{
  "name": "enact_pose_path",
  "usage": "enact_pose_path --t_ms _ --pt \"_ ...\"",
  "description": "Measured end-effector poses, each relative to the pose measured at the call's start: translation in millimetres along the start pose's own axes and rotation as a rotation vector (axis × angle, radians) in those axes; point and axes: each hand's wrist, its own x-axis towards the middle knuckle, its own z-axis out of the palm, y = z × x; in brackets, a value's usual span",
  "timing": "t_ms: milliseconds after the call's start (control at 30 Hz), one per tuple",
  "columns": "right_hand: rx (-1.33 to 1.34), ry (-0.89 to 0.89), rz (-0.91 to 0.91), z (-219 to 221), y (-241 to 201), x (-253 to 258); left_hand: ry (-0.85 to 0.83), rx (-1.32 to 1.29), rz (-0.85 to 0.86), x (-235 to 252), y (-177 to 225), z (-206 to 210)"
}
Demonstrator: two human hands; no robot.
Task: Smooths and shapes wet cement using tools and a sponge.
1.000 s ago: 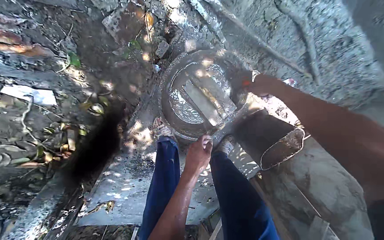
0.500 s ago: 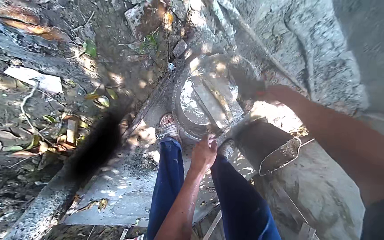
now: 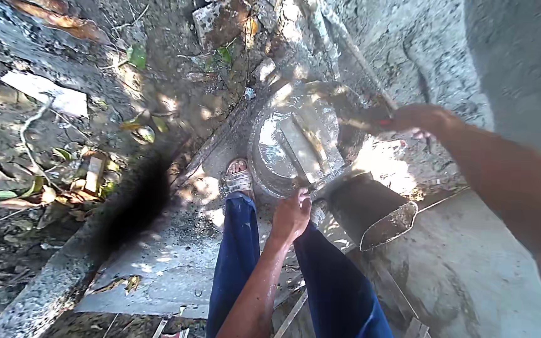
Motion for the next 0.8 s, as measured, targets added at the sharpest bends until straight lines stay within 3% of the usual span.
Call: enact_pose_path --t_ms 100,167,333,400,533,600,800 --pt "-0.143 0.097 -0.06 -44.2 -42.3 -12.6 0.018 0.0 -0.012 0.4 -2.8 -1.9" --pt "-0.156 0.144 -0.12 -48.9 -52.4 -20.3 0.017 -0.007 -0.007 1.6 -4.1 0.9" --pt "-0.045 0.024 -0.006 2.9 13.7 -9.1 -0.001 -0.025 0.012 1.0 0.4 -3.4" --pt "-0.079 0.021 -0.012 -8.6 14.6 -5.2 0.005 -0.037 0.002 2.7 5.2 -7.7" --pt "-0.242 0.14 -0.134 -73.7 -64.9 -36.5 0.016 -0.021 -0.004 6.6 3.5 -1.5" --pt "-0.273 0.174 -0.175 -78.0 -87.1 -46.0 -0.003 -0.006 -0.006 6.2 1.2 7.3" --pt "-0.341 0.166 -0.074 -30.3 -31.6 -14.0 -0.003 -0.048 0.012 2.7 7.1 -4.4"
